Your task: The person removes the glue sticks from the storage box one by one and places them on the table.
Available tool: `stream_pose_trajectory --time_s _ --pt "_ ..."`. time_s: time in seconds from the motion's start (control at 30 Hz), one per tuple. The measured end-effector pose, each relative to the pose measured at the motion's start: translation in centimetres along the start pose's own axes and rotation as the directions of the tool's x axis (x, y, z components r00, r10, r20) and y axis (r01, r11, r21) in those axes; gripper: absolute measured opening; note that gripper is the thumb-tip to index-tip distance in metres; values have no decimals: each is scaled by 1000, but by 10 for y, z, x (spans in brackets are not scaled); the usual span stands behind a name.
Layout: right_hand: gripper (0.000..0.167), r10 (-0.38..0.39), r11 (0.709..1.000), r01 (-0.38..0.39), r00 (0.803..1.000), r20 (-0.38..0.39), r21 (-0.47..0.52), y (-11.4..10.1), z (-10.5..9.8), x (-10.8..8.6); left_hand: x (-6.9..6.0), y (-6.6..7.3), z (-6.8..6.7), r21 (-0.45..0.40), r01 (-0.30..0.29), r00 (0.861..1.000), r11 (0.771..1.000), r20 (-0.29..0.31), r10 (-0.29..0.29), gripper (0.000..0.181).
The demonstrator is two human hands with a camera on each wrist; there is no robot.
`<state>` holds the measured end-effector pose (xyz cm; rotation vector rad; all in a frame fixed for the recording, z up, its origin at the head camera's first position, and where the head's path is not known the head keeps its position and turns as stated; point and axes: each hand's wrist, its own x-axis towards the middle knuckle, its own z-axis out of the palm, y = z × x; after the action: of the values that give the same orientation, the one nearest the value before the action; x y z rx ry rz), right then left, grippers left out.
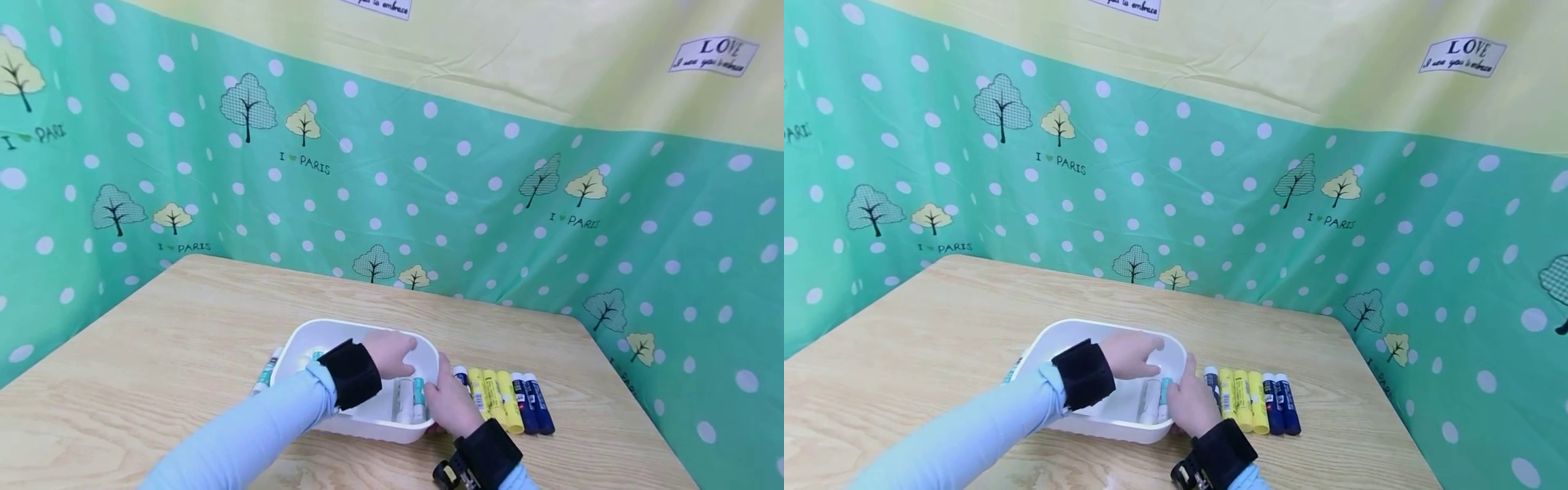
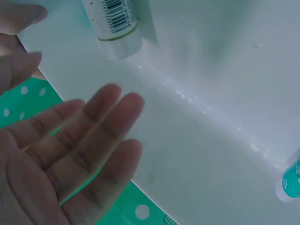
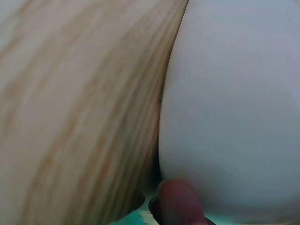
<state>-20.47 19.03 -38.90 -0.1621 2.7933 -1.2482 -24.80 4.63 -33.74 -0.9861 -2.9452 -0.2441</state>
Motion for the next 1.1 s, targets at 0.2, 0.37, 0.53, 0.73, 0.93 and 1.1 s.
stream_pose_trajectory --time_s 0.2,0.37,0.53,0.73,0.93,1.1 --pt "55 0 1000 0 1000 -5 12 0 -2 0 4 1 7 4 14 987 1000 158 -15 34" --pt "56 14 1000 -14 1000 -12 3 0 -1 -1 -7 11 2 -123 159 968 980 216 -130 31" --pt "57 10 1000 -10 1000 -10 -4 0 -1 1 -14 18 4 -162 239 950 957 241 -197 31" --pt "58 15 1000 -15 1000 14 17 0 -1 3 -12 20 9 -119 261 939 958 263 -223 30" --pt "57 13 1000 -13 1000 -3 7 0 0 3 -13 16 13 -181 258 943 949 263 -206 26" --pt "56 3 1000 -3 1000 -21 -4 1 1 2 -13 13 15 -143 262 935 954 283 -214 33"
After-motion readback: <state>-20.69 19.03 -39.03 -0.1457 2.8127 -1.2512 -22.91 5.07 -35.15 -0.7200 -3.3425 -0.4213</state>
